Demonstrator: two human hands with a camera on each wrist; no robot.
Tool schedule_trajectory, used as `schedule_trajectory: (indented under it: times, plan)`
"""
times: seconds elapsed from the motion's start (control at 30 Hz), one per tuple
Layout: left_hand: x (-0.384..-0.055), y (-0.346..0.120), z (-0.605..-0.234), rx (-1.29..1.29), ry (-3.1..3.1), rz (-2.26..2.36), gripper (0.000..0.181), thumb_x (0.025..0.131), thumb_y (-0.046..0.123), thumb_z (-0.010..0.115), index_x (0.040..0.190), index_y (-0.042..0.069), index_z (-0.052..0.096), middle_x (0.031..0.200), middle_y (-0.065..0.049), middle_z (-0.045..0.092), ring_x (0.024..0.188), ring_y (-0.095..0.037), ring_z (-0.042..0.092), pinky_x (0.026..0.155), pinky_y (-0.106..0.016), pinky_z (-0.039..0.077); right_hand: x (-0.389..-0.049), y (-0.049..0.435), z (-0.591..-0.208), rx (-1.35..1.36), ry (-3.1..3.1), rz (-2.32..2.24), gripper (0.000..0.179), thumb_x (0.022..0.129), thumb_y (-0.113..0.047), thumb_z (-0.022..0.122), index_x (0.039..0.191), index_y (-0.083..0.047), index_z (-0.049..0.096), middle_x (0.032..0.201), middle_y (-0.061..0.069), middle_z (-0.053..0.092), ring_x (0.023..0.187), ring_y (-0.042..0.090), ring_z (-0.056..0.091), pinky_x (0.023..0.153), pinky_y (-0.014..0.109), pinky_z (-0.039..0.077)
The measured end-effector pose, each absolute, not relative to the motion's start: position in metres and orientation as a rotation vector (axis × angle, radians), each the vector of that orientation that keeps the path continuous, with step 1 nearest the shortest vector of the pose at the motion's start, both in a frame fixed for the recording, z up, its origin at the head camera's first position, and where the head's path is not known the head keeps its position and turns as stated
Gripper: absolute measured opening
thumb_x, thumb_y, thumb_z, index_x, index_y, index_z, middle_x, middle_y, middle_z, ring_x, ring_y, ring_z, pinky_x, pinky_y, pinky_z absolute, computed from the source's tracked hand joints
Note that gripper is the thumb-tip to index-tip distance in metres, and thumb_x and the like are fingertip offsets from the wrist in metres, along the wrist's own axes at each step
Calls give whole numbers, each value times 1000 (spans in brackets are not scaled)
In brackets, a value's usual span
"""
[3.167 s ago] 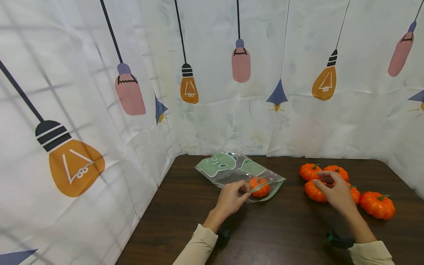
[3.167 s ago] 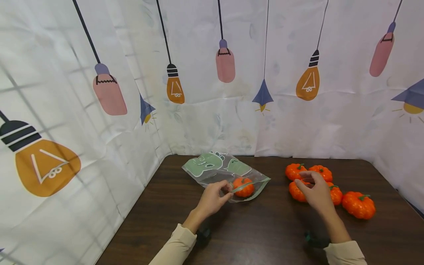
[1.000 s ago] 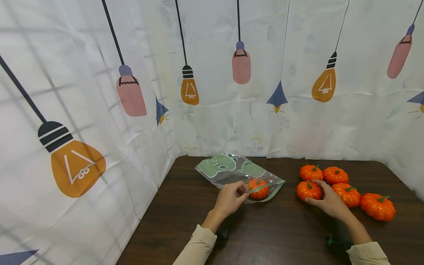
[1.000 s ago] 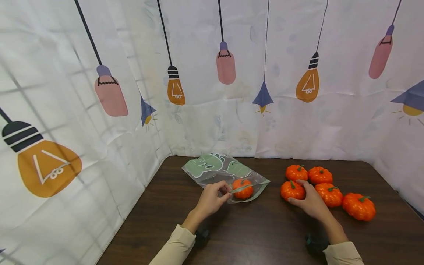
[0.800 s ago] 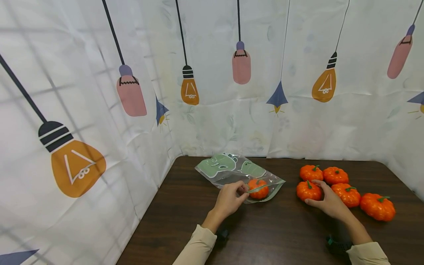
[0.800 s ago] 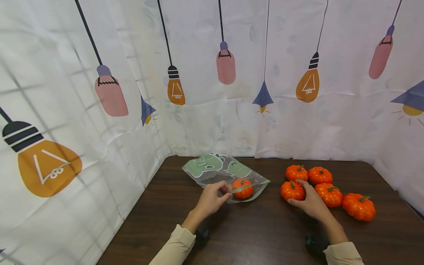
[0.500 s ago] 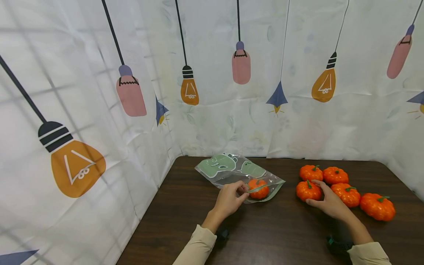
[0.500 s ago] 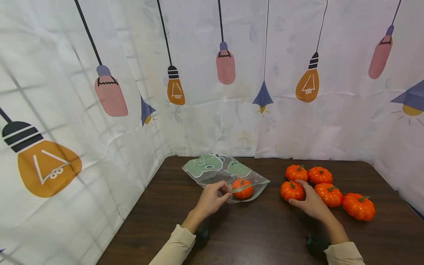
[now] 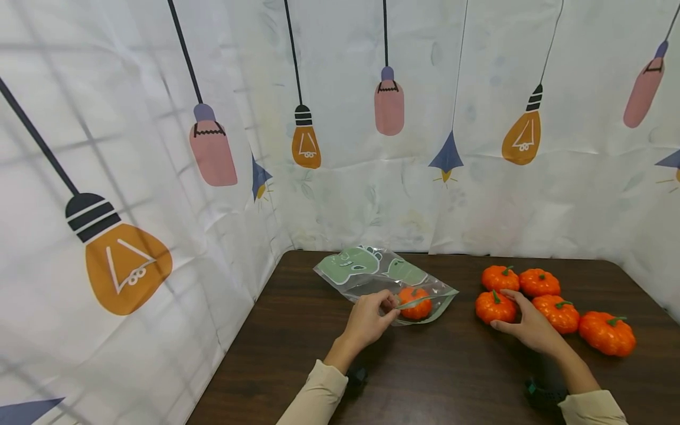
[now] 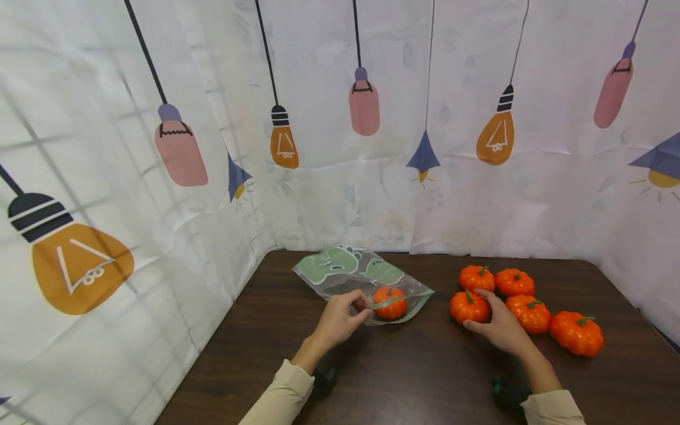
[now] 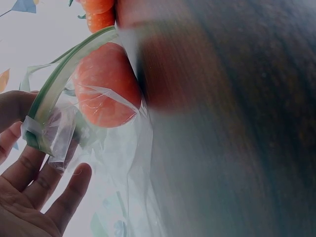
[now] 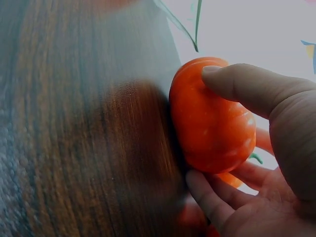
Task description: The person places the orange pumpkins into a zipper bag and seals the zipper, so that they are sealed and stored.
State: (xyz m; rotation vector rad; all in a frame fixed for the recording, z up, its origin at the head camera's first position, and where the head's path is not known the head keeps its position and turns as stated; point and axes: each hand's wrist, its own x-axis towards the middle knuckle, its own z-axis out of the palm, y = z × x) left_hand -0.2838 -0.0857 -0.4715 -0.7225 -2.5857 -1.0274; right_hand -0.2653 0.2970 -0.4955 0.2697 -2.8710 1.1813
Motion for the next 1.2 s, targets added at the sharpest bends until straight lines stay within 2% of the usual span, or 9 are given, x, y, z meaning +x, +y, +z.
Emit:
schedule_trajectory:
  times: [0.57,0.8,1.2]
  plan:
    - [-282,-85,-471,-729,-2590,-1009,10,91,21,78,93,22,68,84,8,73,77,-8,66,69,-16,47,-265,294,-494,261,-2840,1185,87,91,-42,76,152,1,31,151,33,39,134,57,40,99,73,36]
    - [-282,-87,-470,-722,-2588,-1015,10,90,21,78,92,22,68,84,8,72,75,-2,63,70,-17,48,-264,284,-485,256,-2833,1149,87,90,-46,76,152,-2,33,152,30,41,127,55,49,94,68,45]
    - [-282,-86,-471,-744,-2569,-1006,10,91,22,78,92,21,68,84,8,73,76,-4,64,68,-17,47,-259,273,-472,276,-2817,1151,83,91,-47,74,153,-7,35,153,28,42,122,54,54,87,62,53]
